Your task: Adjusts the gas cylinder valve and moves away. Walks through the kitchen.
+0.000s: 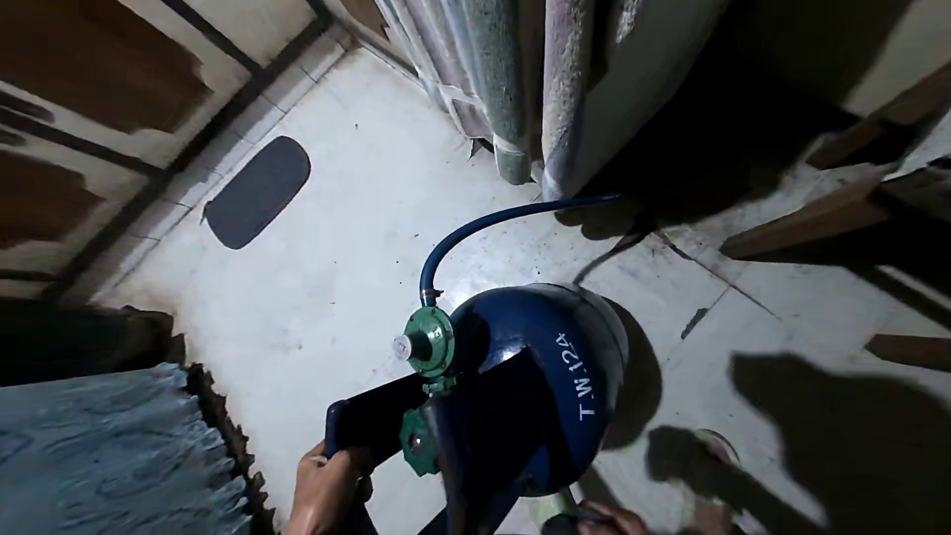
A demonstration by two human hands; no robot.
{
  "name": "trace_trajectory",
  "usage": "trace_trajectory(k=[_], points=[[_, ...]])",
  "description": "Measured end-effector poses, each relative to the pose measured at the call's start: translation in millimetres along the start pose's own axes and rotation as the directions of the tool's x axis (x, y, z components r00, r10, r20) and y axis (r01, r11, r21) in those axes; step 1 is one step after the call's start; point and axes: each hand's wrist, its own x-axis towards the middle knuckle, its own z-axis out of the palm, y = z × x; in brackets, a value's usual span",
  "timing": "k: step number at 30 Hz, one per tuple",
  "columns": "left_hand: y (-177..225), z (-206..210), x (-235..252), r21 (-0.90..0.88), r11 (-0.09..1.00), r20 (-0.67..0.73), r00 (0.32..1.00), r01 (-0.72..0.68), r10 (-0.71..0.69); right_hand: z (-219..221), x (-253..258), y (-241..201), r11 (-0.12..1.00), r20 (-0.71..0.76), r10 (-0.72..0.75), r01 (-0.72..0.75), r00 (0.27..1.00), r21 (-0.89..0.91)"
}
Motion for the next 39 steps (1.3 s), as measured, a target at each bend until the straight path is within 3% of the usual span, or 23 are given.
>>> trace_trajectory(k=[2,3,5,7,8,12,15,19,21,23,26,29,31,32,34,35,37,39], points=[[-4,-6,5,0.003,1.000,0.007,1.000,0.018,-0.018,-3,0,-32,0.980,-0.114,-0.199,0.196,0.973,-0.030],[-5,-8,5,-0.002,1.000,0.007,1.000,0.016,-0.016,1,7,-46,0.944,-0.185,-0.329,0.315,0.926,-0.104],[-5,-9,4,-0.018,1.000,-0.005,1.000,-0.002,0.002,13,42,-55,0.744,-0.191,-0.623,0.499,0.759,-0.445],[-5,-8,2,-0.037,0.999,-0.018,1.000,-0.009,0.008,28,85,-37,0.443,-0.147,-0.832,0.480,0.535,-0.757],[-3,-7,2,-0.040,0.999,-0.020,1.000,-0.007,0.006,32,93,-29,0.385,-0.142,-0.869,0.466,0.474,-0.797],[0,-8,6,-0.020,0.999,0.006,0.999,-0.044,0.044,27,70,-12,0.401,-0.100,-0.841,0.489,0.532,-0.775],[3,-11,9,0.003,0.993,0.030,0.993,-0.114,0.114,34,95,-58,0.278,0.001,-0.838,0.430,0.545,-0.859],[9,-8,13,0.000,0.994,0.017,0.994,-0.111,0.111,54,142,-130,0.178,0.247,-0.616,0.438,0.748,-0.881],[14,-9,18,-0.023,0.995,0.015,0.995,-0.094,0.094,50,137,-113,0.172,0.218,-0.694,0.451,0.686,-0.876],[15,-10,22,-0.034,0.997,0.030,0.997,-0.072,0.073,41,110,-77,0.248,0.091,-0.786,0.447,0.611,-0.859],[10,-14,23,-0.030,0.996,0.065,0.994,-0.089,0.091,31,76,-49,0.309,0.038,-0.797,0.460,0.603,-0.833],[5,-17,24,-0.032,0.988,0.081,0.985,-0.151,0.153,30,109,-80,0.165,0.198,-0.782,0.502,0.591,-0.849],[3,-17,24,-0.045,0.984,0.068,0.983,-0.170,0.173,42,143,-124,0.149,0.399,-0.576,0.572,0.714,-0.807],[4,-16,24,-0.047,0.985,0.056,0.984,-0.167,0.170,50,160,-144,0.140,0.499,-0.454,0.612,0.738,-0.778],[6,-14,25,-0.043,0.987,0.043,0.986,-0.156,0.158,63,185,-166,0.078,0.652,-0.280,0.694,0.705,-0.716],[7,-15,25,-0.040,0.988,0.043,0.987,-0.150,0.152,62,187,-166,0.063,0.687,-0.267,0.724,0.676,-0.687],[7,-17,26,-0.049,0.988,0.043,0.988,-0.145,0.147,42,173,-147,0.088,0.647,-0.396,0.728,0.652,-0.679],[6,-16,24,-0.055,0.990,0.039,0.991,-0.127,0.129,18,139,-106,0.188,0.430,-0.619,0.655,0.657,-0.731]])
